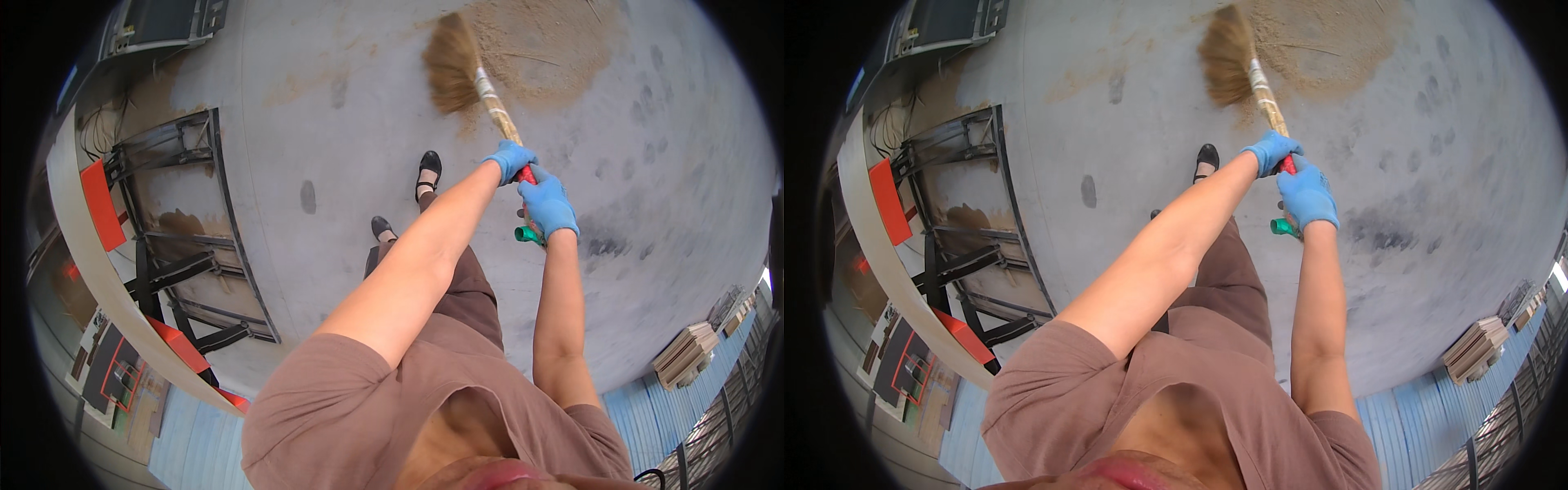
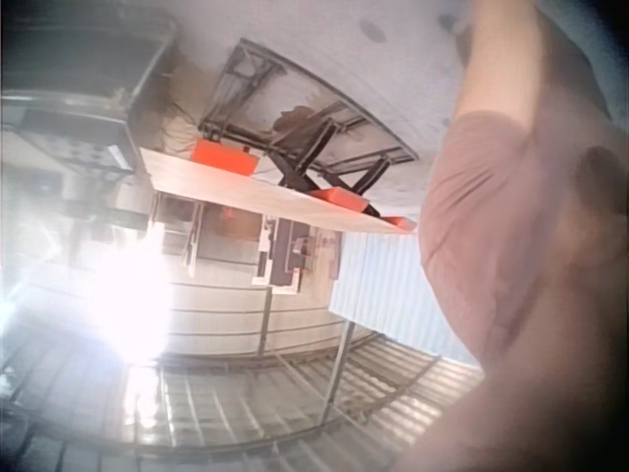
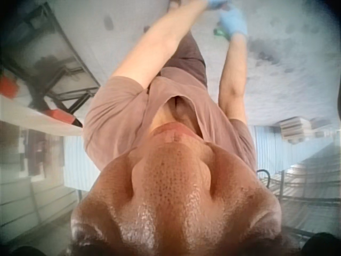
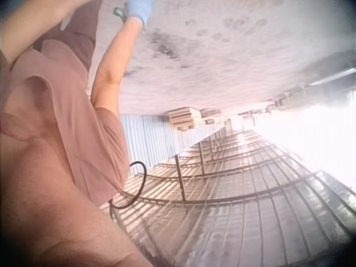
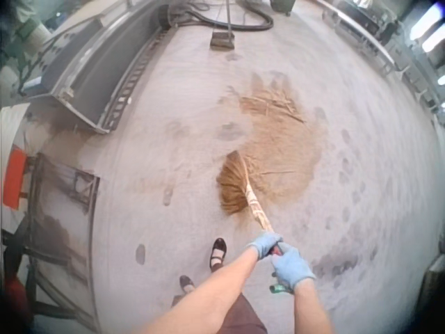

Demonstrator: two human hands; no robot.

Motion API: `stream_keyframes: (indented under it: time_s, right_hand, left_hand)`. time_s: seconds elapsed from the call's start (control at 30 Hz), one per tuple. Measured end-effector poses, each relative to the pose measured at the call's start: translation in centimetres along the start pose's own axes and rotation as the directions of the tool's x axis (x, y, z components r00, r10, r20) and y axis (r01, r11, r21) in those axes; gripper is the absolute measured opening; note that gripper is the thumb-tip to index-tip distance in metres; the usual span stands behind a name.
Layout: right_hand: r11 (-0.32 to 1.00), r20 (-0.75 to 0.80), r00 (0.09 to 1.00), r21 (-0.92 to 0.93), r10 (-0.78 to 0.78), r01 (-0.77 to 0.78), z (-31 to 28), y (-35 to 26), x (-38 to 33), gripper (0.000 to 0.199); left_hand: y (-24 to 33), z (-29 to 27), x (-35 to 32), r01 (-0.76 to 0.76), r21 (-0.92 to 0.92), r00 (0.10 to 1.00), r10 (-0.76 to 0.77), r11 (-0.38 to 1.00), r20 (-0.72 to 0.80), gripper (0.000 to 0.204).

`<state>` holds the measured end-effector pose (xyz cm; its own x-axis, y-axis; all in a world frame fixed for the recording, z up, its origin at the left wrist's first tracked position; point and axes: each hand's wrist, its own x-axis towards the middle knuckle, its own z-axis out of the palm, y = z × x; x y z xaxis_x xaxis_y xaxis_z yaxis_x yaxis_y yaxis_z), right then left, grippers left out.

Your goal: The person sweeps sawdust and debris on a concrete floor using a broom and dustpan. They gather the debris into piles and sweep it into the dustpan, then walk to a larger pile to add the collected debris.

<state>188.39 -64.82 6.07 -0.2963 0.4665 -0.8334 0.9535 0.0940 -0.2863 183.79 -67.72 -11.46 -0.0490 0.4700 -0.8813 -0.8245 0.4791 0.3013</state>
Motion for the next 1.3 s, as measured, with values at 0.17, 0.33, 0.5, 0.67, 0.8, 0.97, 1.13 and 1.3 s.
stream_keyframes:
  time_s: [0.17, 0.33, 0.5, 0.67, 0.8, 0.97, 1.13, 1.3]
  right_hand:
    - [0.97, -0.029, 0.992, 0.206, -0.121, 0.125, -1.6, -0.6, -1.9, 0.041]
    - [0.938, 0.061, 0.996, 0.343, -0.068, 0.043, -1.1, -2.9, -9.5, 0.053]
    - [0.932, 0.25, 0.965, 0.363, -0.083, -0.014, 4.2, -7.8, -13.9, 0.062]
    - [0.97, 0.429, 0.873, 0.169, -0.232, 0.175, 13.0, -14.4, -13.2, 0.066]
    - [0.954, 0.611, 0.75, 0.029, -0.253, 0.299, 22.5, -20.8, -9.6, 0.061]
    - [0.885, 0.679, 0.663, -0.043, -0.315, 0.464, 35.6, -27.9, -3.7, 0.053]
    - [0.914, 0.613, 0.754, -0.123, -0.236, 0.387, 38.4, -30.0, 0.3, 0.042]
    - [0.987, 0.393, 0.92, -0.142, -0.015, 0.077, 28.5, -28.5, 0.0, 0.036]
  left_hand:
    - [3.4, 1.3, -3.2, -0.183, 0.12, 0.982, 0.187, 0.976, -0.026, 0.065]
    - [3.4, -0.3, -13.1, -0.243, 0.127, 0.962, 0.255, 0.962, -0.095, 0.085]
    - [1.5, -8.7, -20.7, -0.248, 0.05, 0.936, 0.252, 0.968, -0.247, 0.083]
    - [-1.5, -21.0, -23.8, -0.439, -0.254, 0.835, 0.288, 0.862, -0.468, 0.075]
    - [-4.6, -34.1, -23.2, -0.484, -0.278, 0.709, 0.185, 0.83, -0.681, 0.07]
    - [-7.1, -50.1, -20.0, -0.388, -0.281, 0.636, 0.034, 0.878, -0.771, 0.042]
    - [-4.3, -53.9, -16.3, -0.184, -0.298, 0.788, -0.04, 0.937, -0.614, 0.026]
    - [2.0, -42.7, -11.6, -0.175, -0.187, 0.85, 0.052, 0.967, -0.524, 0.035]
